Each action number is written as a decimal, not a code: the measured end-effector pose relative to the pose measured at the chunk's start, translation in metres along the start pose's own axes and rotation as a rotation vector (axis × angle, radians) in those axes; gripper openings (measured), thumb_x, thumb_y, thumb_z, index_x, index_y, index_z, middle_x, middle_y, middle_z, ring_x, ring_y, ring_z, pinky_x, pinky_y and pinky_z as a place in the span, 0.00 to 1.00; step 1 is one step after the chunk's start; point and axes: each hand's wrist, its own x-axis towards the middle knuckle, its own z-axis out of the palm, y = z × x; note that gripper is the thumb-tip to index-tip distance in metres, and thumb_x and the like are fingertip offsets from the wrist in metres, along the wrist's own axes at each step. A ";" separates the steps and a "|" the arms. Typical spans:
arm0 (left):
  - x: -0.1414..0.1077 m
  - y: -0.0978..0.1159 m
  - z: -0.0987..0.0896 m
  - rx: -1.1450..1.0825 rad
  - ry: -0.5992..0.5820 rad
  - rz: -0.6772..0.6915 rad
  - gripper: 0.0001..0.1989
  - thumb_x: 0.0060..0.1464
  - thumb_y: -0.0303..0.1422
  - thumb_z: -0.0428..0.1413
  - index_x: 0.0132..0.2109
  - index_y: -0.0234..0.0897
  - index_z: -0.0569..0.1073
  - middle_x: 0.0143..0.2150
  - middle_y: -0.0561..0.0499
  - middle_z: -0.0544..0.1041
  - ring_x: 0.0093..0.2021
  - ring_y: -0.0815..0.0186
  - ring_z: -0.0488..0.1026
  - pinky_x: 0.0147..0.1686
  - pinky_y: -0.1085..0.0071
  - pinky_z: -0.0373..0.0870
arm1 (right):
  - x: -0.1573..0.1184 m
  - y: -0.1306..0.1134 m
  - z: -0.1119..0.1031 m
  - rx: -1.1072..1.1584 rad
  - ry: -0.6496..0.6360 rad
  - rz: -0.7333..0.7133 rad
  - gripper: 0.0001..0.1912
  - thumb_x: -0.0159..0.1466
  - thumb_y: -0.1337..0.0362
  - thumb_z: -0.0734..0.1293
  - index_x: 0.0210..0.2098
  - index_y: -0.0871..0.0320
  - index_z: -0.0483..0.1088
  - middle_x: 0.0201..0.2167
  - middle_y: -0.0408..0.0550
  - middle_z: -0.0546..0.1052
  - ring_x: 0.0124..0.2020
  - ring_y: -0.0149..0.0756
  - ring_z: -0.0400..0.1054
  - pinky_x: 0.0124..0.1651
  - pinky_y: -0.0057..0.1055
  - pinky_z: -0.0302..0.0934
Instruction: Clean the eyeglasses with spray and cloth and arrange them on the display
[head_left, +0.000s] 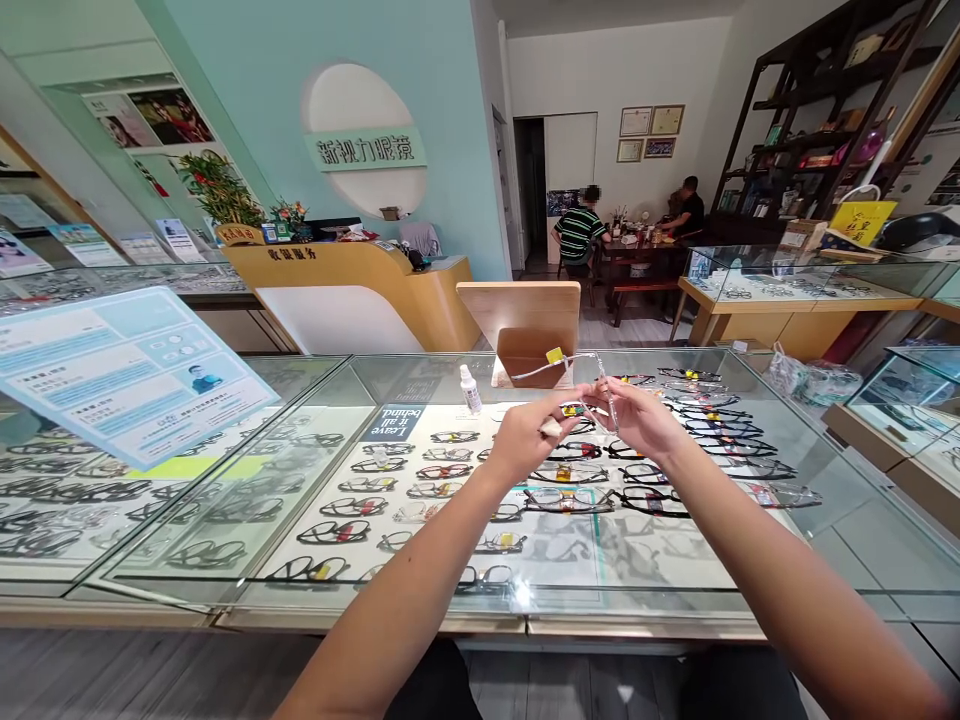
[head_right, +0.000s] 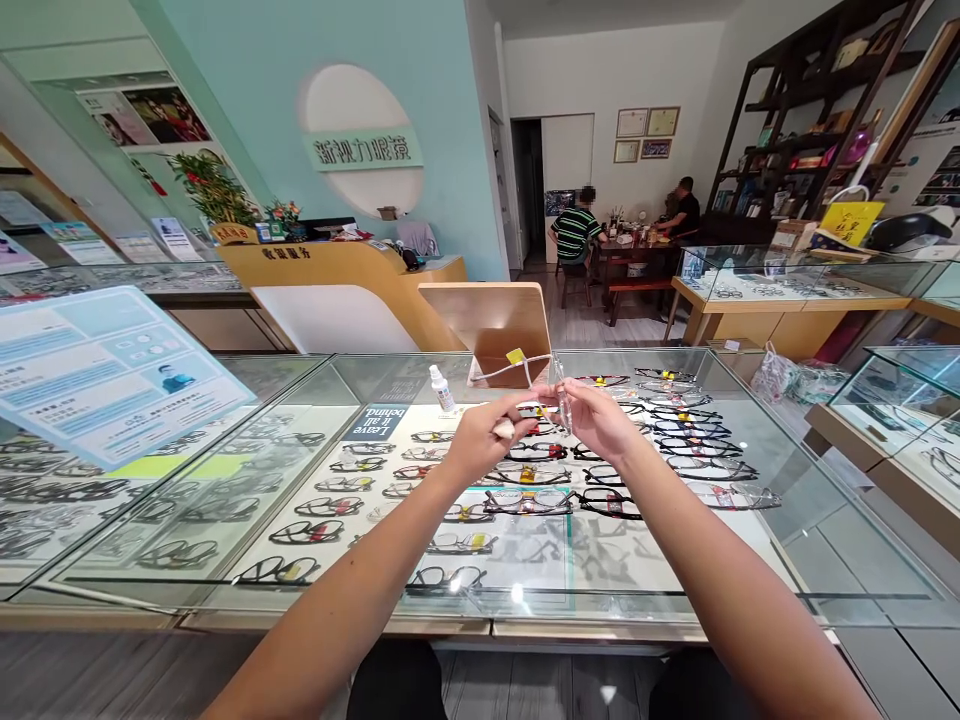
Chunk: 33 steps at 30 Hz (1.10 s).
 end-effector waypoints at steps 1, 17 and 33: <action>-0.001 0.001 0.001 0.022 -0.040 0.057 0.15 0.69 0.42 0.62 0.58 0.43 0.81 0.42 0.50 0.86 0.37 0.65 0.81 0.41 0.69 0.72 | 0.000 0.002 0.001 -0.003 -0.007 0.001 0.12 0.61 0.52 0.80 0.35 0.52 0.80 0.50 0.48 0.87 0.50 0.41 0.79 0.52 0.36 0.71; -0.002 0.000 0.005 0.002 0.055 -0.113 0.17 0.70 0.49 0.60 0.43 0.42 0.84 0.36 0.50 0.85 0.36 0.63 0.80 0.40 0.66 0.72 | -0.001 -0.002 -0.004 0.120 0.160 -0.138 0.13 0.60 0.54 0.83 0.39 0.49 0.81 0.50 0.43 0.87 0.48 0.35 0.81 0.53 0.33 0.76; 0.010 -0.087 -0.036 -0.595 0.739 -1.045 0.60 0.53 0.40 0.76 0.79 0.39 0.47 0.46 0.43 0.85 0.29 0.69 0.78 0.25 0.76 0.63 | -0.012 -0.026 -0.018 0.130 0.192 -0.182 0.09 0.65 0.53 0.79 0.36 0.45 0.79 0.45 0.40 0.86 0.54 0.42 0.80 0.67 0.47 0.71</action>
